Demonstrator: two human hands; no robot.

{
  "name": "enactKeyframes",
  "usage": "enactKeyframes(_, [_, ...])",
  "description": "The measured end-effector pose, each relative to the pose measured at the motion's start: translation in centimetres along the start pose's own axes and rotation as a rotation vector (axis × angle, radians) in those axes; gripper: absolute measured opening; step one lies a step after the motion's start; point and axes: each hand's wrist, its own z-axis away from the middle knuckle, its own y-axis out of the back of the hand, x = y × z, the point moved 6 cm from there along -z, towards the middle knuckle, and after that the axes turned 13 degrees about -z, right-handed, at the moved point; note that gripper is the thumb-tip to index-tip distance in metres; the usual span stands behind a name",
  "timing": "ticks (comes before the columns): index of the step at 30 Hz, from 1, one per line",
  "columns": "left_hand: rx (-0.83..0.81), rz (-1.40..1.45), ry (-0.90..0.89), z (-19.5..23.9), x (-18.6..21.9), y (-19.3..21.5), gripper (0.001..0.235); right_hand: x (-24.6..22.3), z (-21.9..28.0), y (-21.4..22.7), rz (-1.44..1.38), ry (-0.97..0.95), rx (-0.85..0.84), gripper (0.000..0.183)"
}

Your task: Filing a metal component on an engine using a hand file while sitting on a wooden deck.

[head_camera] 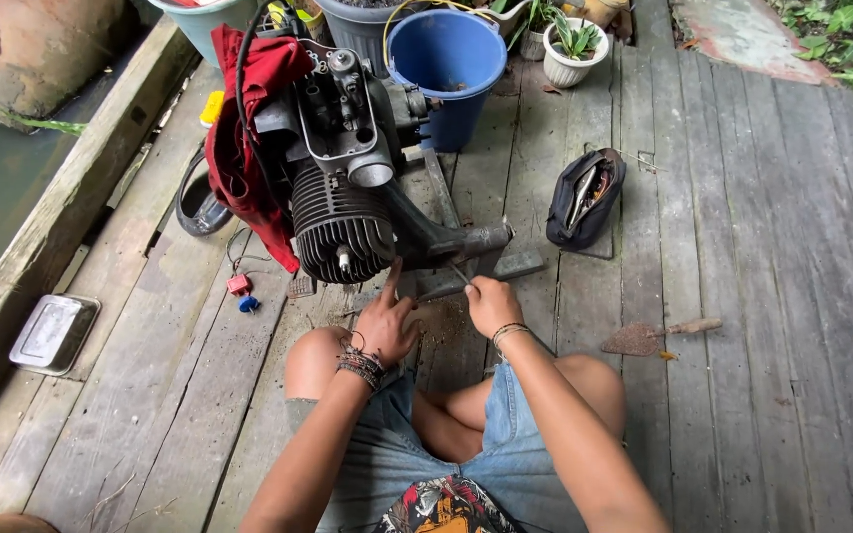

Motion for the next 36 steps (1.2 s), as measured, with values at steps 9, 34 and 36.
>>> enactKeyframes(9, [0.010, 0.012, -0.011, 0.2, -0.1, -0.1, 0.025, -0.4, -0.6, -1.6, -0.012, 0.043, -0.071, 0.027])
enactKeyframes(34, [-0.070, -0.020, 0.017, -0.3, 0.5, 0.9, 0.021, 1.0, -0.4, -0.2, -0.039, 0.093, -0.064, 0.025])
enactKeyframes(36, [-0.053, 0.000, 0.016, -0.1, 0.1, 0.2, 0.023, 1.3, -0.5, -0.2, -0.063, 0.062, -0.024, 0.027])
